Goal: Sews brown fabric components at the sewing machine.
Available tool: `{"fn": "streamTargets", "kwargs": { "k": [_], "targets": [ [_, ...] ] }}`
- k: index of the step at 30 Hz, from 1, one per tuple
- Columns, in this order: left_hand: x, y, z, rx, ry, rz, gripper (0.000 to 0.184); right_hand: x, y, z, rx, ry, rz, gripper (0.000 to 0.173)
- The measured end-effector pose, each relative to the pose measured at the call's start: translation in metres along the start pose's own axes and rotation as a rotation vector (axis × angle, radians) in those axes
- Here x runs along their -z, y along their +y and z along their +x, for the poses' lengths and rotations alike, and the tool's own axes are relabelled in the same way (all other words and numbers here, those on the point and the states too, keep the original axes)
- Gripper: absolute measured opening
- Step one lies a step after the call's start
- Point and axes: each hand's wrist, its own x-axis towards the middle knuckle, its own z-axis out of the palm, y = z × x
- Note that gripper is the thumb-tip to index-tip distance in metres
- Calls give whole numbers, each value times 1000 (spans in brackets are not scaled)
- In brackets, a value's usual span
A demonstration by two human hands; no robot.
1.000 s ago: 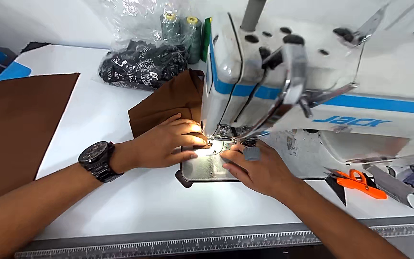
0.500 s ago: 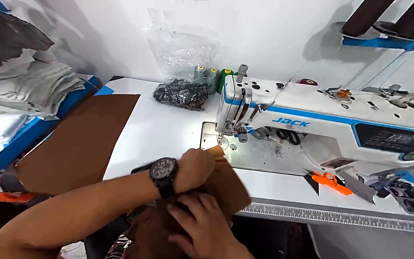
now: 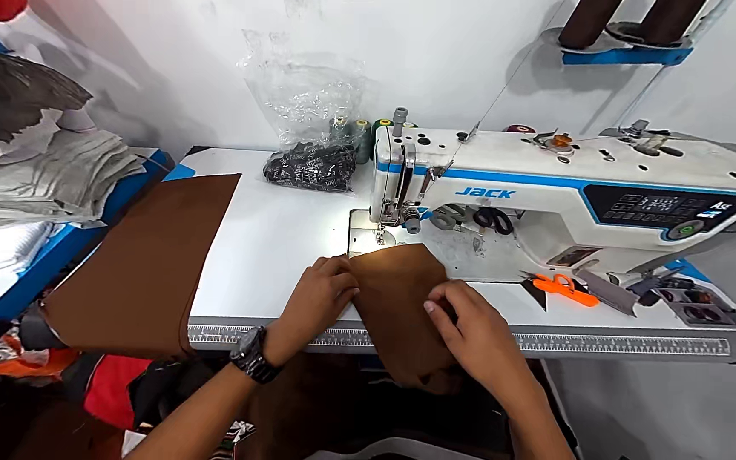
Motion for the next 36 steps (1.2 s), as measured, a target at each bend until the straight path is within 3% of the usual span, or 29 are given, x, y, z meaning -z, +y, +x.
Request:
{"fn": "streamTargets", "kwargs": {
  "k": [2, 7, 12, 16, 19, 22, 25, 28, 31, 34, 36],
  "targets": [
    [3, -11, 8, -10, -34, -89, 10, -7, -8, 9, -16, -93, 85, 30],
    [12, -33, 45, 2, -263, -66, 47, -55, -24, 13, -87, -83, -102, 59],
    [3, -73, 87, -101, -351, -18, 48, -60, 3, 50, -16, -217, -215, 69],
    [3, -92, 113, -202, -386, -63, 50, -56, 26, 78, 108, -275, -231, 66],
    [4, -100, 121, -217, -422, -166, 43, -51, 16, 78, 161, -235, -305, 57],
    [1, -106, 120, -181, -397, -349, 26, -50, -24, 77, 61, -116, -85, 22],
    [1, -111, 117, -168, -390, -532, 16, -71, -57, 77, -136, -8, 129, 9],
    [8, -114, 116, -122, -409, -770, 15, -97, -68, 75, -224, 106, 91, 10],
    [12, -117, 115, -72, -422, -887, 17, -109, -65, 70, -196, 182, 49, 11],
    [6, -125, 116, -211, -365, -865, 13, -111, -65, 67, -177, 205, 49, 11],
    [4, -130, 117, -293, -374, -835, 23, -111, -65, 67, -179, 199, 31, 14]
  ]
}}
